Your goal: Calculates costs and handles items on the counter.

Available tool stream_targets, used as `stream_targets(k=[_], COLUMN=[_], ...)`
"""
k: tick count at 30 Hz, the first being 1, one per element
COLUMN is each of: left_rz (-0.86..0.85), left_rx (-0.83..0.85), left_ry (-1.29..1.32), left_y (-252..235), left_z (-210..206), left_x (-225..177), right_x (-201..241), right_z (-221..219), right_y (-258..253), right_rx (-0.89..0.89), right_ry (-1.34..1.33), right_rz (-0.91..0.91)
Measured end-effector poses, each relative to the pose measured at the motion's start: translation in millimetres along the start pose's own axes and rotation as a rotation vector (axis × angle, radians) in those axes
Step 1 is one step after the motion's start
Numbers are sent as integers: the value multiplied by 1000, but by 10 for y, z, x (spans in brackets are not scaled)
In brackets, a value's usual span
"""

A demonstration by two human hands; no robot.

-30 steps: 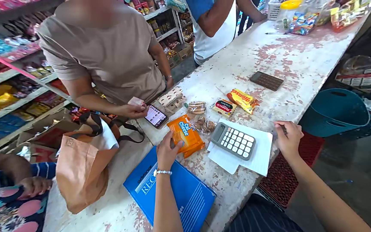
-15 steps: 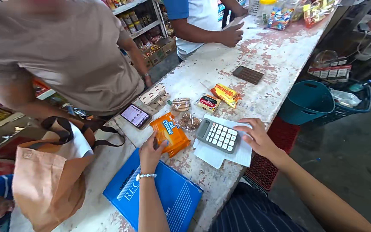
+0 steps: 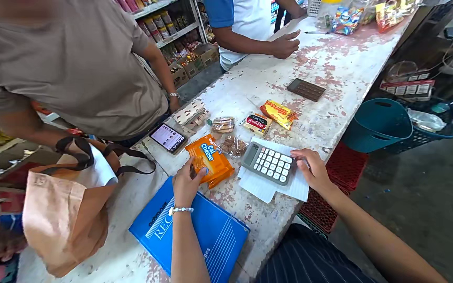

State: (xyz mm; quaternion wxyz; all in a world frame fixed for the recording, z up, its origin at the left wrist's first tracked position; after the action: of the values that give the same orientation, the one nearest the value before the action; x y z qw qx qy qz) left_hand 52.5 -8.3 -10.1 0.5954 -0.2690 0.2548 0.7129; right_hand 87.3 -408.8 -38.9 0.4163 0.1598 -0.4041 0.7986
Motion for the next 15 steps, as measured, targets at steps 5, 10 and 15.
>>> stream_targets(k=[5,10,15], left_rz=[-2,-10,-2], left_rx=[14,18,12], left_ry=[-3,-4,-9], left_y=[0,-2,2], left_z=[-5,2,4], left_x=[15,11,4], right_x=[15,8,16], right_z=[7,8,11], right_y=[13,16,19], right_rx=[12,-4,-6], right_ry=[19,8,12], right_rz=[-11,-1,61])
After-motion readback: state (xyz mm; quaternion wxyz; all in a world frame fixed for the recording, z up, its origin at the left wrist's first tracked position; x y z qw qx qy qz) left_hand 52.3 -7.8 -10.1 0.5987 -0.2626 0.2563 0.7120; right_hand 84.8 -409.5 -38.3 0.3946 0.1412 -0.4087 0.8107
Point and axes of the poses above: each hand's wrist, its own y-axis away from the middle knuckle, its own z-axis out of the back of the hand, x = y × z, the point moved 4 cm from there along -y, towards the middle knuckle, and after that the axes turned 8 degrees about x, right-handed, at the moved point
